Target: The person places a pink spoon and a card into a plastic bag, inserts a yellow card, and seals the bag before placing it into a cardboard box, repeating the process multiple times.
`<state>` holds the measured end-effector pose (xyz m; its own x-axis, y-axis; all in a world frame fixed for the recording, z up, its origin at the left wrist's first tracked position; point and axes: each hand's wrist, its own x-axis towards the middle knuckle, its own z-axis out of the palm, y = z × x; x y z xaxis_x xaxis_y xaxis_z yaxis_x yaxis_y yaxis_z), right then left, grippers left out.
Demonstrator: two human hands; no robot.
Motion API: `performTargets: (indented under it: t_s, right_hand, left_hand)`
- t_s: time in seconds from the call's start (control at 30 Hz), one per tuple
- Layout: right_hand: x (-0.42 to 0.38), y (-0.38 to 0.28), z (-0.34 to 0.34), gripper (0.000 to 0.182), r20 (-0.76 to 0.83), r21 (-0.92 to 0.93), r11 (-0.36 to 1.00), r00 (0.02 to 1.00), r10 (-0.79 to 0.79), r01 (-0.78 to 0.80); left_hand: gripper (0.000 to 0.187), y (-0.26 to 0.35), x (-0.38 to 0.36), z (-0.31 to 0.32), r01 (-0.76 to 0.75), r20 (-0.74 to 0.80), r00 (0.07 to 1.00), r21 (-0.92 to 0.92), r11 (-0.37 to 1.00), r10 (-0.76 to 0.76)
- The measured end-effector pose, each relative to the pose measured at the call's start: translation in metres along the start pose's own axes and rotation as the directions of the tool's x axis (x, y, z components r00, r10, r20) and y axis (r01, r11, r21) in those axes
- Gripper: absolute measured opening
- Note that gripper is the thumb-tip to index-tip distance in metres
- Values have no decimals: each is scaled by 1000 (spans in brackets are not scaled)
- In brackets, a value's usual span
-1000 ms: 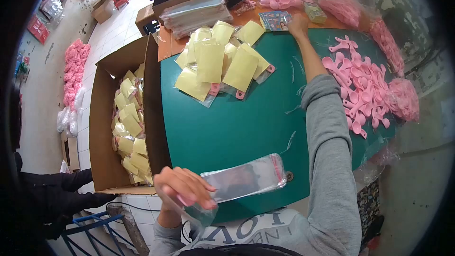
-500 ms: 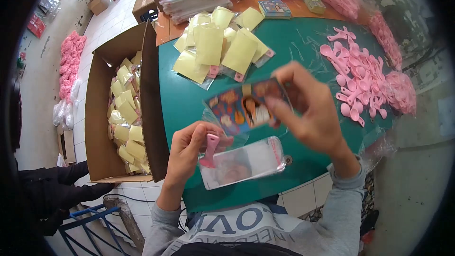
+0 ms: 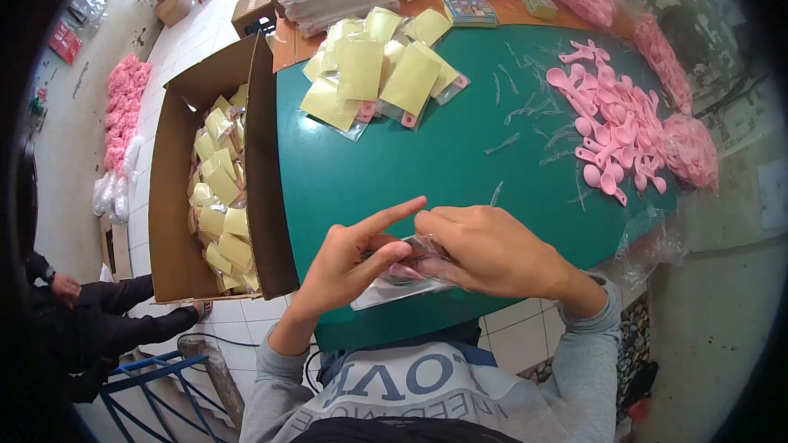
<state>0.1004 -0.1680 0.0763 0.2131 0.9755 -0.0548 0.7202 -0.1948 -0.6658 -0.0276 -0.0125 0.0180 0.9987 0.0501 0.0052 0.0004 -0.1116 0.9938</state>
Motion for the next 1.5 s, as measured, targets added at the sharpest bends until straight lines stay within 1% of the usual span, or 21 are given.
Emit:
performTargets:
  t_s: [0.03, 0.07, 0.17, 0.27, 0.3, 0.37, 0.5, 0.57, 0.67, 0.7, 0.8, 0.87, 0.97, 1.07, 1.23, 1.27, 1.33, 1.37, 1.4, 1.47, 1.5]
  right_hand:
    - [0, 3, 6, 25, 1, -37, 999, 1000, -8, 9]
    - [0, 4, 10, 26, -79, 24, 1000, 997, -4, 6]
    - [-3, 15, 18, 28, -19, 176, 980, 996, -87, 89]
    - [-12, 17, 27, 22, -34, 259, 965, 998, 58, -48]
    - [-18, 20, 33, 19, -89, 391, 915, 986, 143, -97]
    - [-29, 28, 51, 12, -165, 635, 757, 930, 327, -154]
    - [-31, 29, 75, 13, -199, 806, 587, 904, 377, -67]
    - [-28, 15, 71, 18, -142, 892, 441, 869, 474, -95]
    - [-33, 19, 73, 18, -126, 890, 439, 855, 503, -127]
    - [-36, 22, 77, 17, -164, 863, 491, 855, 492, -117]
    - [-40, 36, 89, 21, -245, 795, 603, 872, 424, -70]
    - [-39, 42, 91, 27, -256, 789, 615, 903, 346, -12]
    - [-37, 31, 77, 29, -152, 926, 377, 933, 326, 19]
    - [-41, 30, 72, 34, -35, 951, 299, 931, 362, -81]
    - [-48, 36, 75, 32, -45, 915, 394, 951, 305, -83]
    - [-50, 35, 74, 30, -44, 903, 420, 954, 297, -89]
    - [-51, 25, 73, 26, -243, 780, 625, 900, 362, -41]
    - [-50, 18, 72, 25, -342, 698, 715, 862, 373, -32]
    - [-47, 7, 74, 23, -483, 616, 787, 773, 412, -34]
    - [-37, -1, 80, 25, -675, 235, 971, 712, 192, -38]
    - [-35, -3, 82, 26, -731, 25, 998, 680, 57, -56]
  left_hand:
    - [50, 1, -1, 1, 23, -18, 1000, 51, 998, -22]
    - [53, 3, -2, 2, 47, -36, 998, 100, 994, -44]
    - [61, 2, -7, 3, 61, -36, 998, 184, 981, -56]
    - [69, -17, -19, -9, -16, 53, 999, 158, 987, 8]
    - [71, -27, -23, -15, -52, 91, 995, 132, 990, 40]
    - [71, -44, -34, -22, 37, -53, 998, -71, 997, -40]
    - [68, -46, -43, -14, 46, -289, 946, -327, 944, -146]
    - [61, -40, -43, -17, 44, -286, 949, -295, 955, -132]
    - [54, -36, -43, -15, 67, -244, 958, -315, 947, -149]
    - [53, -35, -43, -13, 80, -223, 962, -334, 939, -161]
    - [46, -31, -45, -12, 164, -137, 973, -147, 975, -184]
    - [42, -29, -46, -13, 190, -145, 962, -248, 950, -231]
    - [37, -35, -47, -12, 136, -211, 948, -413, 900, -240]
    - [33, -37, -44, -11, 93, -267, 929, -503, 859, -256]
    - [31, -37, -44, -12, 148, -123, 966, -458, 877, -227]
    - [42, -42, -45, -16, 144, -63, 981, -399, 906, -184]
    - [52, -35, -41, -12, 52, -249, 963, -190, 980, -100]
    - [58, -32, -40, -9, 20, -331, 943, -76, 997, -44]
    - [60, -33, -42, -6, 32, -378, 925, -21, 999, -38]
    - [66, -37, -47, 0, 60, -465, 885, 93, 994, -10]
    - [65, -39, -52, 6, 54, -374, 923, -122, 991, -96]
